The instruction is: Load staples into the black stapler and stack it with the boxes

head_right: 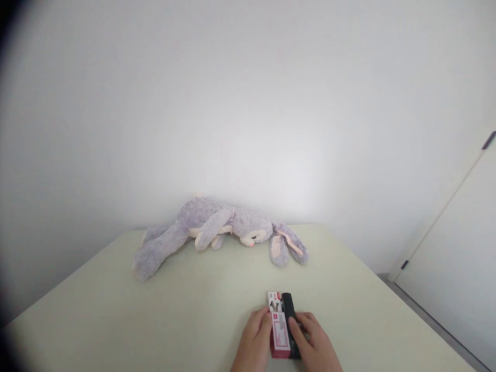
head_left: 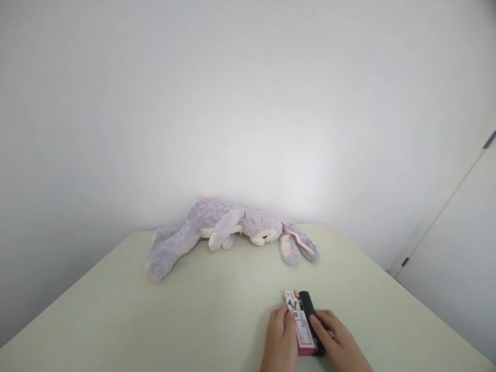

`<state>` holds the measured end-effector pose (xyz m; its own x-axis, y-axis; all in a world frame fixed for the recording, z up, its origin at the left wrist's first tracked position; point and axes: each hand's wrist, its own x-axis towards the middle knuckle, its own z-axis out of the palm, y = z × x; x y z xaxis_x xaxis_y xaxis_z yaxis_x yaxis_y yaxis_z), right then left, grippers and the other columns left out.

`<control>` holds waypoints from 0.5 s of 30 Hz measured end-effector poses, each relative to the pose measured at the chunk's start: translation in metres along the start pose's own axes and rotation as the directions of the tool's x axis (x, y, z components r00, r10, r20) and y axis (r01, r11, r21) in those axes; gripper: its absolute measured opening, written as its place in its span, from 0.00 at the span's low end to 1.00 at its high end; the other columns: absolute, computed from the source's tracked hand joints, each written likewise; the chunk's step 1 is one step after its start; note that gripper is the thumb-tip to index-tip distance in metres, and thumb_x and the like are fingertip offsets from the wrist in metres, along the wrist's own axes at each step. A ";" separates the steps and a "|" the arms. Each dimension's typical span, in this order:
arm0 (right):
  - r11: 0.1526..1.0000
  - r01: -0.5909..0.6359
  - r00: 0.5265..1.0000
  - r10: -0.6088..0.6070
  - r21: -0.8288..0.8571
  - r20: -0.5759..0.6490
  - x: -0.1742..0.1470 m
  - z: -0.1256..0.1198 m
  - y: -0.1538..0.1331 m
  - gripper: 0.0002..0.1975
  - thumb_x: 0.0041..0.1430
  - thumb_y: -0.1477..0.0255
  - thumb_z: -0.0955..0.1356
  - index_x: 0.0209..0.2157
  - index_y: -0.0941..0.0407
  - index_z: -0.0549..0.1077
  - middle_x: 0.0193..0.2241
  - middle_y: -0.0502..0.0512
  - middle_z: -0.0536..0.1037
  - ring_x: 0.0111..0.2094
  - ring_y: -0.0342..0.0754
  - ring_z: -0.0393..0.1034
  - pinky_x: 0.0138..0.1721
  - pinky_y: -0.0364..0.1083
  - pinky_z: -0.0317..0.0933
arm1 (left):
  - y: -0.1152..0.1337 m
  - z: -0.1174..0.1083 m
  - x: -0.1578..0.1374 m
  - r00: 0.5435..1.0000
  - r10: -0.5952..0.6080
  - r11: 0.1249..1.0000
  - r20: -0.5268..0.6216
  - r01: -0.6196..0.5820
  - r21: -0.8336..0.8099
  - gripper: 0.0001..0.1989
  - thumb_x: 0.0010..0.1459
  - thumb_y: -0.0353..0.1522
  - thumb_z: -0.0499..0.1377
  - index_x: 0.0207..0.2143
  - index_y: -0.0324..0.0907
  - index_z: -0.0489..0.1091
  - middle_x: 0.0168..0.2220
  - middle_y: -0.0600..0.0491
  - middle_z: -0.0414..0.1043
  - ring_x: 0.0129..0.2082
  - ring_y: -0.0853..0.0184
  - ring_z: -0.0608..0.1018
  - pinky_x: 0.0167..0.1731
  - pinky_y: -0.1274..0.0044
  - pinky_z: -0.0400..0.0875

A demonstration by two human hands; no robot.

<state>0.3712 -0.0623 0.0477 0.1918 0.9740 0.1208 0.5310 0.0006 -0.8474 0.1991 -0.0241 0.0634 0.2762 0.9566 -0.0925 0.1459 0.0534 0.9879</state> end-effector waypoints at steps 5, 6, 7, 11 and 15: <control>0.996 0.083 0.989 -0.085 0.026 0.121 -0.013 0.081 -0.063 0.20 0.65 0.56 0.64 0.40 0.56 0.80 0.38 0.58 0.79 0.40 0.51 0.75 0.44 0.45 0.67 | -0.015 -0.098 -0.032 0.992 0.020 0.993 -0.124 -0.005 0.119 0.29 0.65 0.48 0.47 0.52 0.36 0.72 0.53 0.41 0.76 0.56 0.57 0.75 0.61 0.70 0.63; 0.995 0.094 0.986 -0.096 0.019 0.133 -0.016 0.099 -0.072 0.19 0.64 0.57 0.64 0.38 0.56 0.80 0.36 0.58 0.78 0.37 0.50 0.75 0.41 0.44 0.67 | -0.019 -0.118 -0.041 0.987 0.023 0.988 -0.159 0.002 0.154 0.29 0.65 0.49 0.46 0.51 0.37 0.73 0.52 0.42 0.77 0.54 0.57 0.76 0.60 0.71 0.64; 0.994 0.106 0.984 -0.106 0.011 0.141 -0.019 0.118 -0.079 0.18 0.63 0.58 0.65 0.35 0.56 0.80 0.34 0.57 0.78 0.35 0.49 0.74 0.38 0.44 0.67 | -0.023 -0.135 -0.049 0.980 0.026 0.982 -0.198 0.012 0.188 0.29 0.65 0.50 0.45 0.50 0.38 0.73 0.51 0.43 0.78 0.53 0.58 0.77 0.59 0.71 0.66; 0.998 0.061 0.995 -0.061 -0.004 0.080 -0.028 0.173 -0.093 0.12 0.56 0.59 0.68 0.28 0.54 0.73 0.26 0.51 0.74 0.25 0.46 0.68 0.27 0.43 0.61 | -0.037 -0.176 -0.072 0.951 0.057 0.955 -0.302 0.037 0.296 0.29 0.66 0.50 0.42 0.47 0.41 0.74 0.48 0.45 0.79 0.49 0.60 0.79 0.54 0.72 0.71; 0.998 -0.056 0.998 0.056 -0.019 0.025 -0.030 0.178 -0.089 0.10 0.52 0.60 0.69 0.27 0.51 0.68 0.17 0.44 0.68 0.19 0.45 0.63 0.22 0.43 0.55 | -0.044 -0.171 -0.078 0.916 0.137 0.854 -0.376 0.083 0.514 0.26 0.64 0.46 0.47 0.53 0.39 0.71 0.51 0.42 0.75 0.52 0.57 0.77 0.56 0.67 0.70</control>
<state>0.1713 -0.0511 0.0270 0.2008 0.9778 0.0601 0.5347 -0.0579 -0.8430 0.0090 -0.0526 0.0482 -0.0839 0.9917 0.0978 0.6356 -0.0223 0.7717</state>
